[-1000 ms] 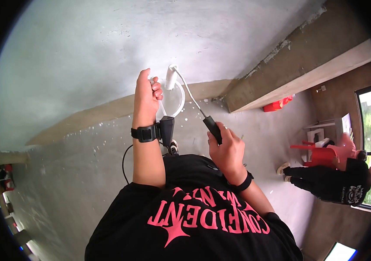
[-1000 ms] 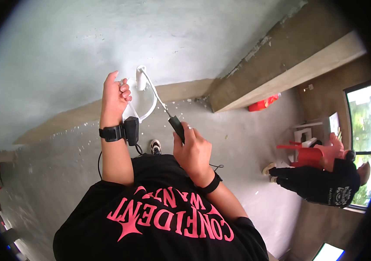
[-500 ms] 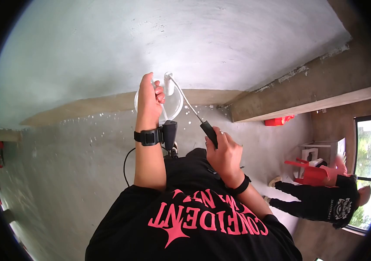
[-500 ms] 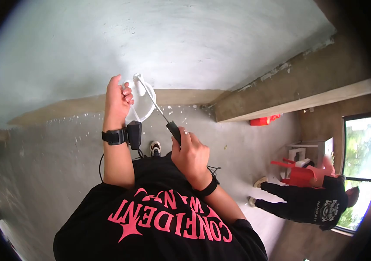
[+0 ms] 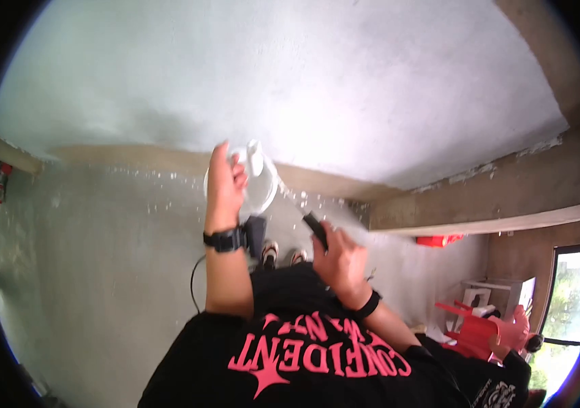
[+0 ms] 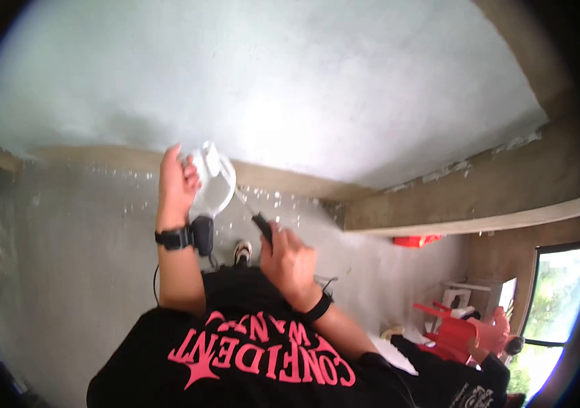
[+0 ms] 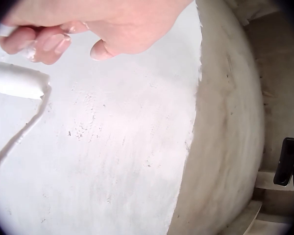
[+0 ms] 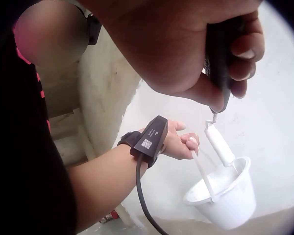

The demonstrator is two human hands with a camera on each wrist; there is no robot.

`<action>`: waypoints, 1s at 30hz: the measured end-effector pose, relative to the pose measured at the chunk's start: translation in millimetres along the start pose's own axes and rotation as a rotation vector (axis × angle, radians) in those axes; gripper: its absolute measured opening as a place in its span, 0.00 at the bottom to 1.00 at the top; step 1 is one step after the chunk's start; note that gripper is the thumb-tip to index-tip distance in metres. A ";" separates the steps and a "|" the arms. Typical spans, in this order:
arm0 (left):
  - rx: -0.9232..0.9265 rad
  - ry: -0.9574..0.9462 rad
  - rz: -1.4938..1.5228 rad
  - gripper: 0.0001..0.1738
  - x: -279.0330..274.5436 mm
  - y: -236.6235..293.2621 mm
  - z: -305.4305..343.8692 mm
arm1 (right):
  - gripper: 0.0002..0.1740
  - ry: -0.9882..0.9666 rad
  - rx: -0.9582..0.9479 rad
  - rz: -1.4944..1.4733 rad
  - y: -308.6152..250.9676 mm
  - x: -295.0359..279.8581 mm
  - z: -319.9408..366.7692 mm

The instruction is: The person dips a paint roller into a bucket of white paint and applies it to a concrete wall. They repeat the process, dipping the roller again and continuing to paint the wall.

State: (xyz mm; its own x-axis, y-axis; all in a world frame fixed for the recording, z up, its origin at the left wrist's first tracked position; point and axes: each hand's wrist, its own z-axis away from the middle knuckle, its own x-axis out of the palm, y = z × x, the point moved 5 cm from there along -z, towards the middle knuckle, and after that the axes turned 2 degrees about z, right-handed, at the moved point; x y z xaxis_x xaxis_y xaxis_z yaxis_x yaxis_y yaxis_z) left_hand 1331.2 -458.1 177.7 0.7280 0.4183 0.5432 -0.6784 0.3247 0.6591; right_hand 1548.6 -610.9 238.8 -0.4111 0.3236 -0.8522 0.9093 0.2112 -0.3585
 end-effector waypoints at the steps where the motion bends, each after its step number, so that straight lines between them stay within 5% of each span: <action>1: -0.025 0.016 0.016 0.24 -3.2 4.9 -1.1 | 0.17 0.022 0.018 -0.049 -3.6 -1.2 -7.0; 21: 0.111 0.163 0.026 0.23 -6.8 21.6 14.8 | 0.16 -0.024 -0.057 -0.290 30.9 -8.9 -47.6; 30: 0.120 0.188 0.057 0.22 -9.6 24.1 18.7 | 0.12 -0.381 0.436 -0.783 66.2 11.3 -43.5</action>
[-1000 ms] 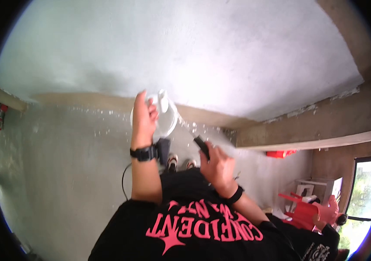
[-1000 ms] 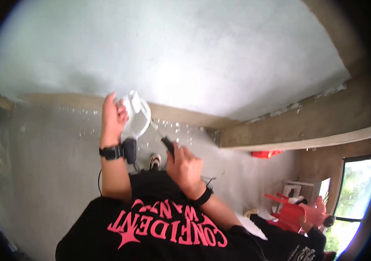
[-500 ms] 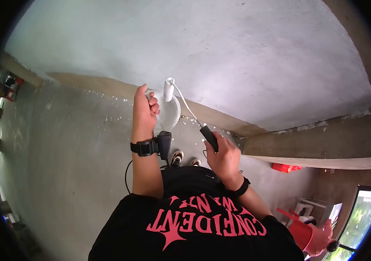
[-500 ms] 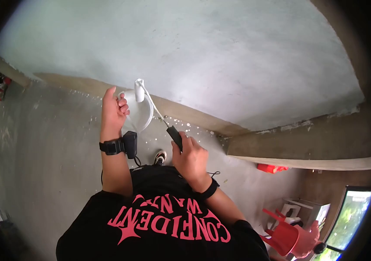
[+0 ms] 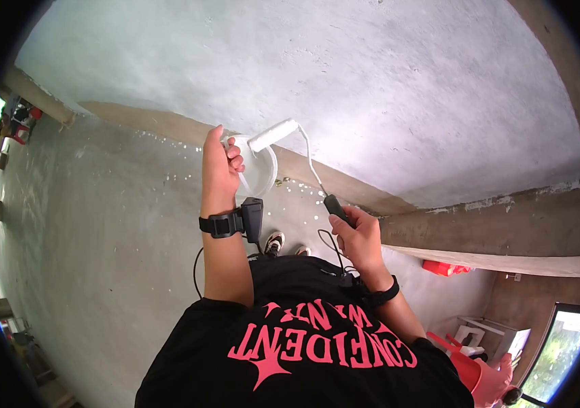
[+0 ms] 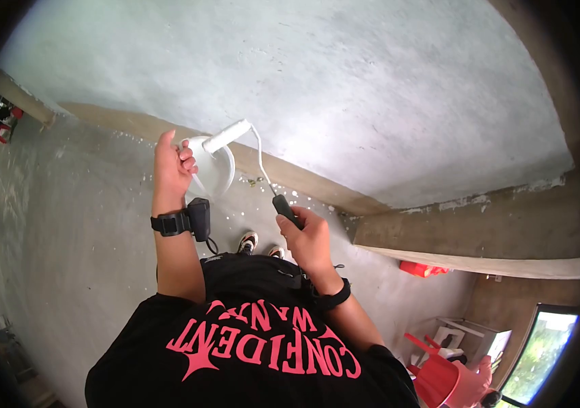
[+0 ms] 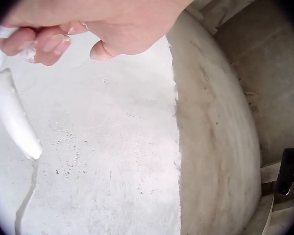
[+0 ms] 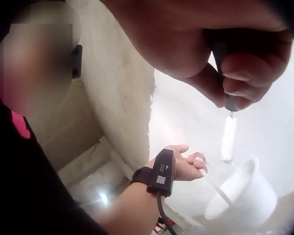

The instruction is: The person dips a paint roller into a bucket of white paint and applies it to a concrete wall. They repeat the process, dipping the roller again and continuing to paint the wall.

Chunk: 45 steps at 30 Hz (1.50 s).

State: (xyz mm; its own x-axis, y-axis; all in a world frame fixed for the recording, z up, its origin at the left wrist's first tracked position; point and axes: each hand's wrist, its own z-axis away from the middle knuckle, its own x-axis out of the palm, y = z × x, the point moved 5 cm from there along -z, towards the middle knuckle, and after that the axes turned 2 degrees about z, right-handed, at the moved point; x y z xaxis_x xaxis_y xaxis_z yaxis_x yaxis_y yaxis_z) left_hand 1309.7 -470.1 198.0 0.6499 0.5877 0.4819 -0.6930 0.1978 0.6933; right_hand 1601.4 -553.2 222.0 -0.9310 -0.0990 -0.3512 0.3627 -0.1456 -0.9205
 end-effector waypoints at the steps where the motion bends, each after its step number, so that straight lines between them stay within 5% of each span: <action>1: -0.002 0.003 0.005 0.22 -0.5 -0.3 0.2 | 0.12 -0.090 0.130 -0.158 1.9 -0.6 0.3; 5: -0.007 0.001 0.005 0.22 -2.0 -2.2 0.7 | 0.14 -0.292 0.378 -0.483 12.8 1.1 0.2; 20: 0.029 -0.010 0.018 0.21 4.8 1.2 11.6 | 0.19 -0.750 0.719 -1.087 33.5 20.4 9.1; 45: 0.005 -0.021 0.013 0.22 3.8 -7.2 20.5 | 0.25 -0.846 0.558 -0.705 33.4 31.9 25.1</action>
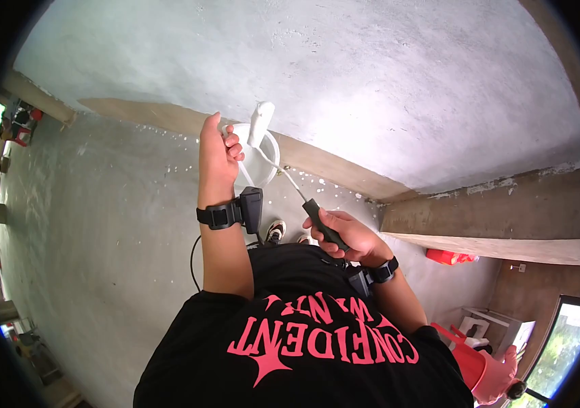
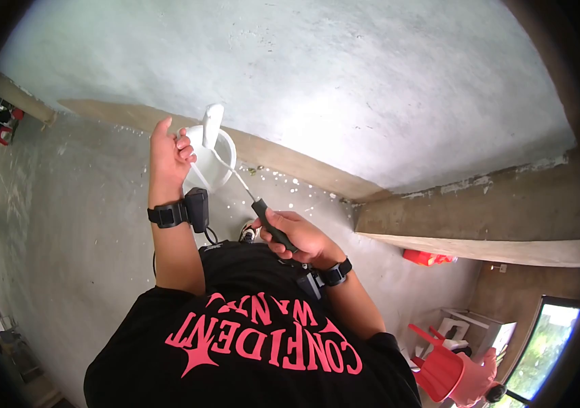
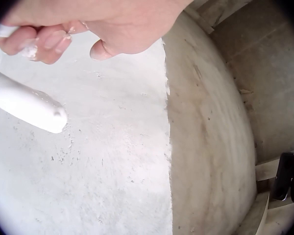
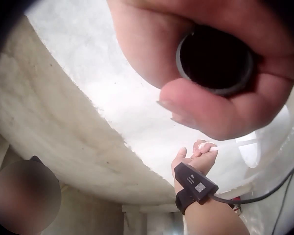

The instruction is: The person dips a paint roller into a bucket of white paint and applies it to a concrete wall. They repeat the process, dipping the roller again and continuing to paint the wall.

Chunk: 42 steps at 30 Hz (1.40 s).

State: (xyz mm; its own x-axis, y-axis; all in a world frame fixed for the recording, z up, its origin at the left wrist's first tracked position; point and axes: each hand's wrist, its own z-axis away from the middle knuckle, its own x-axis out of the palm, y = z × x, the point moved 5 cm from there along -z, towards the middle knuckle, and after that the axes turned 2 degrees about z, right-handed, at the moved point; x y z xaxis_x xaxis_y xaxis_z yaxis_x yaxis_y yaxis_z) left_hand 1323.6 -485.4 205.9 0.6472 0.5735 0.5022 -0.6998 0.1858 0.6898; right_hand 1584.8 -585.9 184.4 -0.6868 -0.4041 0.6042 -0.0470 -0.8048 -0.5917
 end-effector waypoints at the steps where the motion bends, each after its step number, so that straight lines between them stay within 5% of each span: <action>1: -0.002 0.007 0.014 0.21 -1.4 0.4 -0.1 | 0.25 0.005 -0.005 0.011 2.7 0.5 -1.4; 11: -0.004 -0.012 0.001 0.23 -2.7 1.4 -3.3 | 0.21 0.174 0.004 0.249 10.4 -17.7 -4.9; 42: -0.007 -0.029 0.004 0.22 0.5 5.5 -8.1 | 0.21 0.223 -0.069 0.211 11.7 -22.5 -4.5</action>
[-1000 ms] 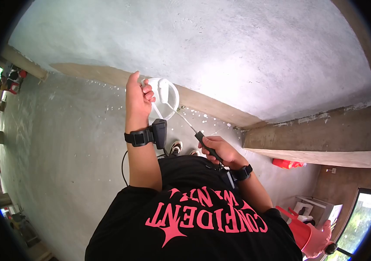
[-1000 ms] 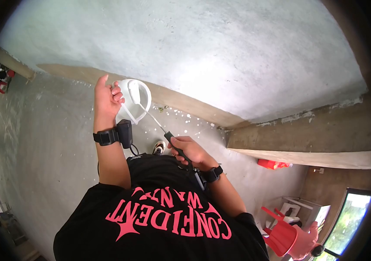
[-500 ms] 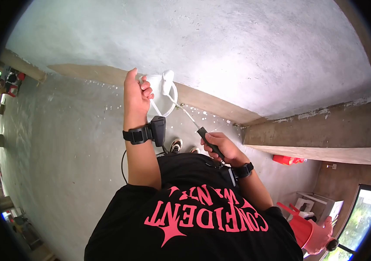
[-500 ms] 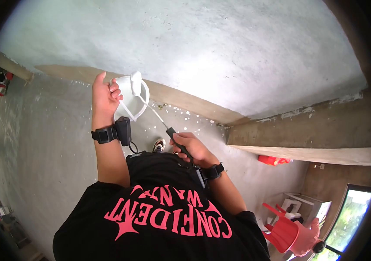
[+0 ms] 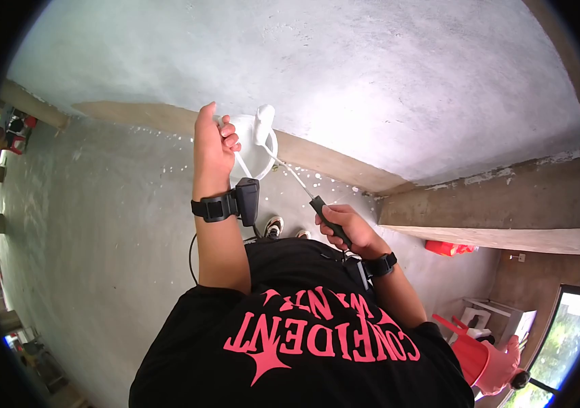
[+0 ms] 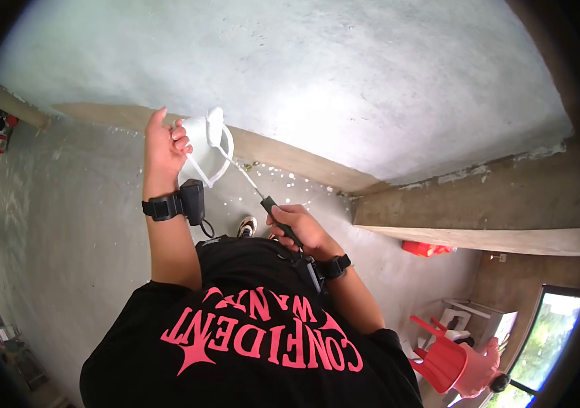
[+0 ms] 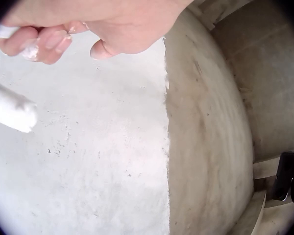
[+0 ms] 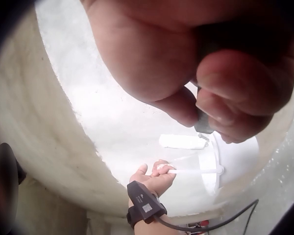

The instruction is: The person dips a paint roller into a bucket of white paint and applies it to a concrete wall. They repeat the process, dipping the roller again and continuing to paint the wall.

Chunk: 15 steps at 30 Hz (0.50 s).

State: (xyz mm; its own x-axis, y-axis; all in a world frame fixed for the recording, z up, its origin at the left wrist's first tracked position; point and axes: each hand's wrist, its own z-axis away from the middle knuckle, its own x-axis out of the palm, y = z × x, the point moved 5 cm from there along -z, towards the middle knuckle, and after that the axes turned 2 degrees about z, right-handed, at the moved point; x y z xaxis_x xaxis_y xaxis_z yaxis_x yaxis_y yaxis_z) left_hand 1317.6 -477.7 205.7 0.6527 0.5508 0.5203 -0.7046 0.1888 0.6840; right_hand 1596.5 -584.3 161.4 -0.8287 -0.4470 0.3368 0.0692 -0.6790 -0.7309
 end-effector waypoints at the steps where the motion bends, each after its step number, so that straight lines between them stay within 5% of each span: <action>1: 0.002 -0.002 0.007 0.22 -0.2 -0.6 -2.3 | 0.21 0.002 0.002 0.010 0.1 -1.7 -1.0; 15: 0.009 -0.072 0.007 0.24 -5.8 -7.5 -8.9 | 0.19 0.091 0.008 0.080 9.9 3.3 -4.2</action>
State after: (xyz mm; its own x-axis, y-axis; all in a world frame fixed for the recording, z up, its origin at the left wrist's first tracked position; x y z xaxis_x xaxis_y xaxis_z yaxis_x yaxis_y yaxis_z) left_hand 1316.6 -475.1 193.0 0.6664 0.4924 0.5599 -0.7067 0.1775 0.6849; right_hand 1592.0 -590.0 152.8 -0.8673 -0.4455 0.2219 0.1415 -0.6482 -0.7482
